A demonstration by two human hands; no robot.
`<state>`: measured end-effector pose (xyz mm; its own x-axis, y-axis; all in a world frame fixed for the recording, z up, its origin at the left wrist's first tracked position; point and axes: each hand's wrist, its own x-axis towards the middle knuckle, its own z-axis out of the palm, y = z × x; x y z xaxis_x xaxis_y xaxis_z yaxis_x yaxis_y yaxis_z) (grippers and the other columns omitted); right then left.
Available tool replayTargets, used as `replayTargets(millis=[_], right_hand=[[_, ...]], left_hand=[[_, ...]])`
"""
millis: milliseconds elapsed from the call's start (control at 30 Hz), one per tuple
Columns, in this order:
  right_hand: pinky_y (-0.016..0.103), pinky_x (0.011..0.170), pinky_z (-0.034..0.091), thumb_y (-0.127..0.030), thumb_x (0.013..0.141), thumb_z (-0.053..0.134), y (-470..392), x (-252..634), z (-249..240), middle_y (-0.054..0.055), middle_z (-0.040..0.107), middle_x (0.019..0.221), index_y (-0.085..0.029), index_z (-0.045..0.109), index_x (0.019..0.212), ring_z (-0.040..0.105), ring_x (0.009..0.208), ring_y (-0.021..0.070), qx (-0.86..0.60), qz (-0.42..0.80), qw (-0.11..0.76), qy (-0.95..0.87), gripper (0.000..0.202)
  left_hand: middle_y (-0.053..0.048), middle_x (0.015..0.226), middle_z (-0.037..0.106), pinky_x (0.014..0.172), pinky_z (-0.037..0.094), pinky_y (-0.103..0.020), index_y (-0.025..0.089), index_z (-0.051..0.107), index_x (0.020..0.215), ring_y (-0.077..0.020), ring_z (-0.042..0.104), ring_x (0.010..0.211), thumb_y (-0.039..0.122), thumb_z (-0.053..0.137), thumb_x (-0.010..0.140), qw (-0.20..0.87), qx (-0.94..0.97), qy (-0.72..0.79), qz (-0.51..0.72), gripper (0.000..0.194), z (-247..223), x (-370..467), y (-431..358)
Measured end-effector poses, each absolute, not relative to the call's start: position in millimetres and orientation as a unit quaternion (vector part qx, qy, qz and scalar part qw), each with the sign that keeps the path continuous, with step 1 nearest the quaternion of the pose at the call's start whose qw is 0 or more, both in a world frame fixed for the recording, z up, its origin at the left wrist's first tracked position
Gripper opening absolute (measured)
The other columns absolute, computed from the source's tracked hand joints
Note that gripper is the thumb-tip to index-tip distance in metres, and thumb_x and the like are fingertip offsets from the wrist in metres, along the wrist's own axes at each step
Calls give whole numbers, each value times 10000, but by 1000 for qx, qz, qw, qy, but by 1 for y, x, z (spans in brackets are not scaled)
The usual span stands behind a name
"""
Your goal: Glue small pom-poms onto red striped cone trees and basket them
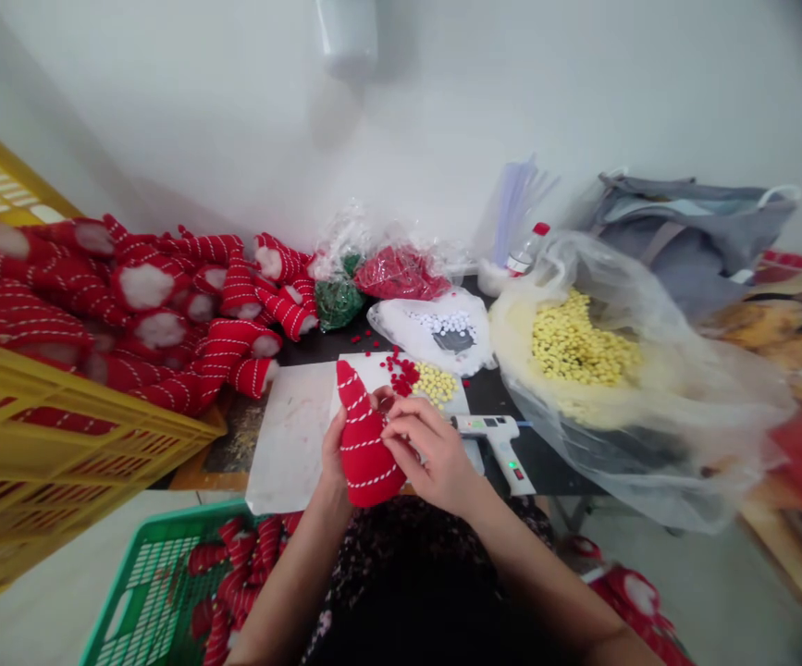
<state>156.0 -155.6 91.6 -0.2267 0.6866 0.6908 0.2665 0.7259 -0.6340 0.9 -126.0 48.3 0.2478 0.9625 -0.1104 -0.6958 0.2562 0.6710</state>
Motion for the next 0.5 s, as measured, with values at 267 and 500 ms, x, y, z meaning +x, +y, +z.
replayTargets(millis=[267,500], right_hand=[[346,869,616,-109,976,621,-159,159,95,83,652,1051,-222,682,1112,687,975,196,-316,196,570,-732,188],[307,814,619,-114,998,612,-155,153,101,94,708,1025,-193,706,1099,701,898,179,-265,134,543,-785,159]], left_hand=[[-101,1185,675,1056,510,-473,231,555,751,-357,560,1318,685,711,728,714,283,239,595,480,43,-3,-125],[-75,1081,687,1025,526,-422,232,530,700,-308,644,1176,660,741,697,729,280,195,594,477,37,-5,-125]])
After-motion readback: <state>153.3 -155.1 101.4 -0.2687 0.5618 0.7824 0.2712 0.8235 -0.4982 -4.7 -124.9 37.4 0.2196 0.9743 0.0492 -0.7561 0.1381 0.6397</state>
